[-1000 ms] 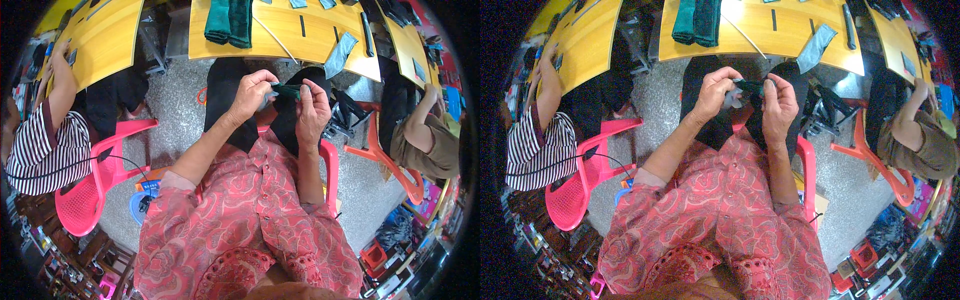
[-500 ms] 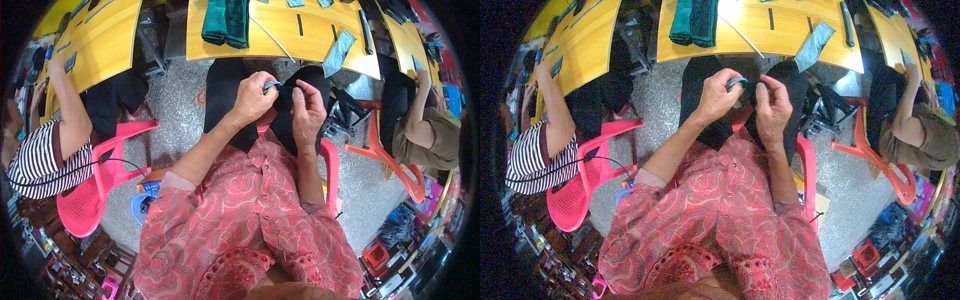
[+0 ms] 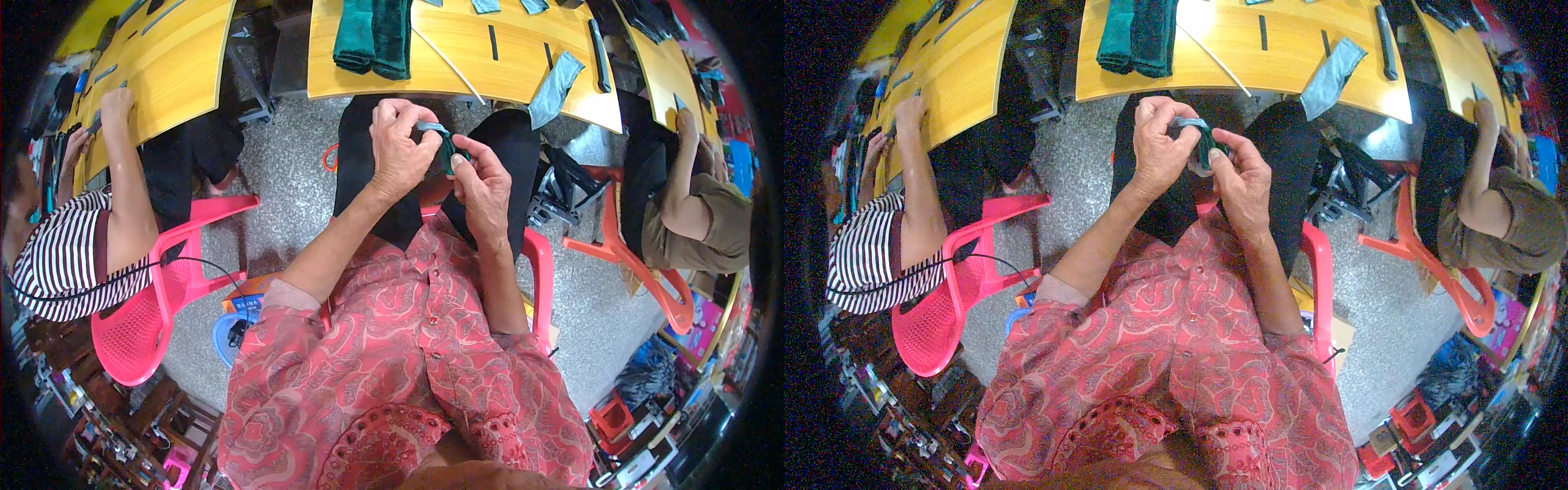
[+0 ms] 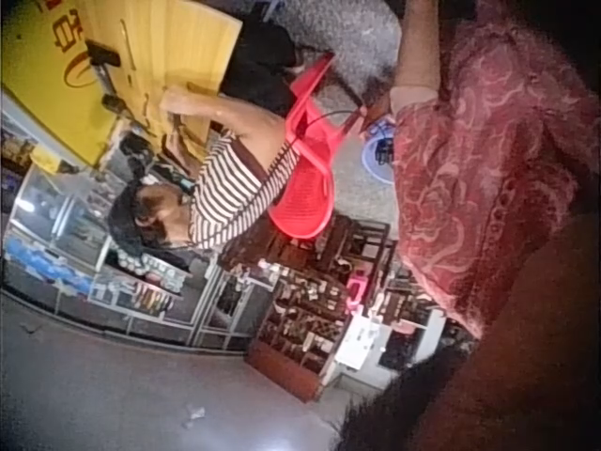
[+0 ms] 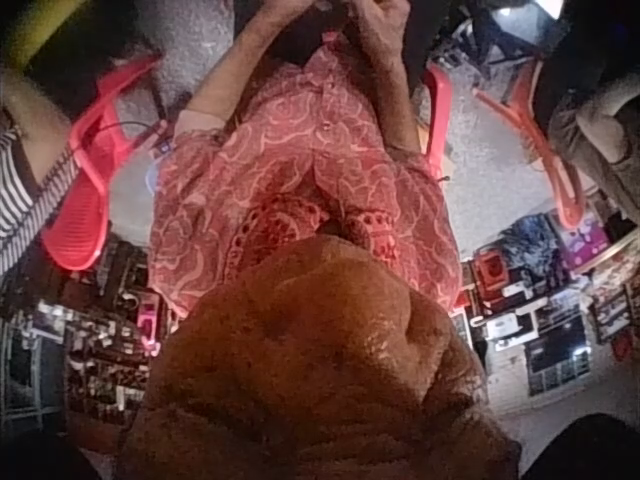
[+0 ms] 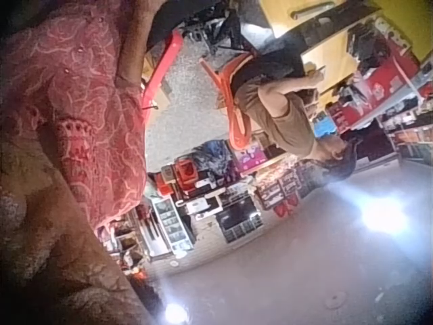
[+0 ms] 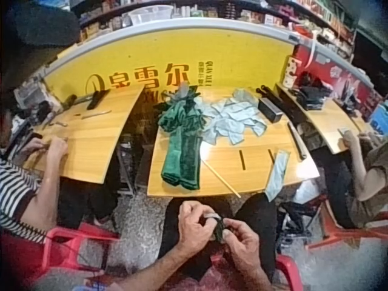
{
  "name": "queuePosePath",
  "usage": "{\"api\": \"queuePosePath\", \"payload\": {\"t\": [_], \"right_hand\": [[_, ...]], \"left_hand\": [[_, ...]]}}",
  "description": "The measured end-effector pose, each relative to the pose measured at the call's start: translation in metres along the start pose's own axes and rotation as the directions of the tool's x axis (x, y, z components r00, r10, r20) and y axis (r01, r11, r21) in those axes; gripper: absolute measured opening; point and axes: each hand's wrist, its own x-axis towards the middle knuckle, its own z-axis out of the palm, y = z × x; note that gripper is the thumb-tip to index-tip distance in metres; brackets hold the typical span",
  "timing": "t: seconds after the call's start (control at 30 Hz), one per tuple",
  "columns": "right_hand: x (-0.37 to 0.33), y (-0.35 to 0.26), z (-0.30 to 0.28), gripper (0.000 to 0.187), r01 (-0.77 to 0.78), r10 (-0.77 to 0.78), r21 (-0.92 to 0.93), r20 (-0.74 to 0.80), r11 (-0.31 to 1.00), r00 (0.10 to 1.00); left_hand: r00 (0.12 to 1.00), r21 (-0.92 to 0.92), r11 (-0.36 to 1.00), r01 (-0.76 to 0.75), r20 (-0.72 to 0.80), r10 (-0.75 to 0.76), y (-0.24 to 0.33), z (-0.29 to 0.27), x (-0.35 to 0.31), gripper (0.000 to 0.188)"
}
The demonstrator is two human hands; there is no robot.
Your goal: Folding and assembling small strips of leather or fabric into components using a thin wooden stick tool.
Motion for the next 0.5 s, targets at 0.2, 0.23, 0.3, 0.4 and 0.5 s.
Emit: {"api": "queuePosePath", "payload": {"t": [0.2, 0.23, 0.3, 0.4, 0.5], "right_hand": [[0.002, -0.012, -0.009, 0.019, 0.149, -0.17, -0.115, -0.202, 0.982, 0.965], [0.005, -0.012, -0.012, 0.018, 0.158, -0.178, -0.105, -0.22, 0.982, 0.959], [0.007, -0.012, -0.015, 0.018, 0.171, -0.187, -0.084, -0.245, 0.982, 0.951], [0.01, -0.012, -0.02, 0.017, 0.184, -0.181, -0.011, -0.253, 0.983, 0.95], [0.012, -0.012, -0.026, 0.018, 0.184, -0.162, 0.087, -0.217, 0.979, 0.963]], "left_hand": [[0.943, -0.216, 0.976, 0.019, 0.327, 0.054, -0.004, -0.004, 0.002, 0.012], [0.901, -0.253, 0.957, 0.145, 0.433, -0.022, -0.002, -0.004, -0.002, 0.012], [0.852, -0.338, 0.906, 0.255, 0.521, -0.045, -0.003, -0.001, -0.006, 0.012], [0.743, -0.409, 0.81, 0.42, 0.668, -0.048, 0.001, 0.0, -0.009, 0.013], [0.483, -0.444, 0.461, 0.768, 0.875, 0.038, 0.013, -0.01, -0.007, 0.018]]}}
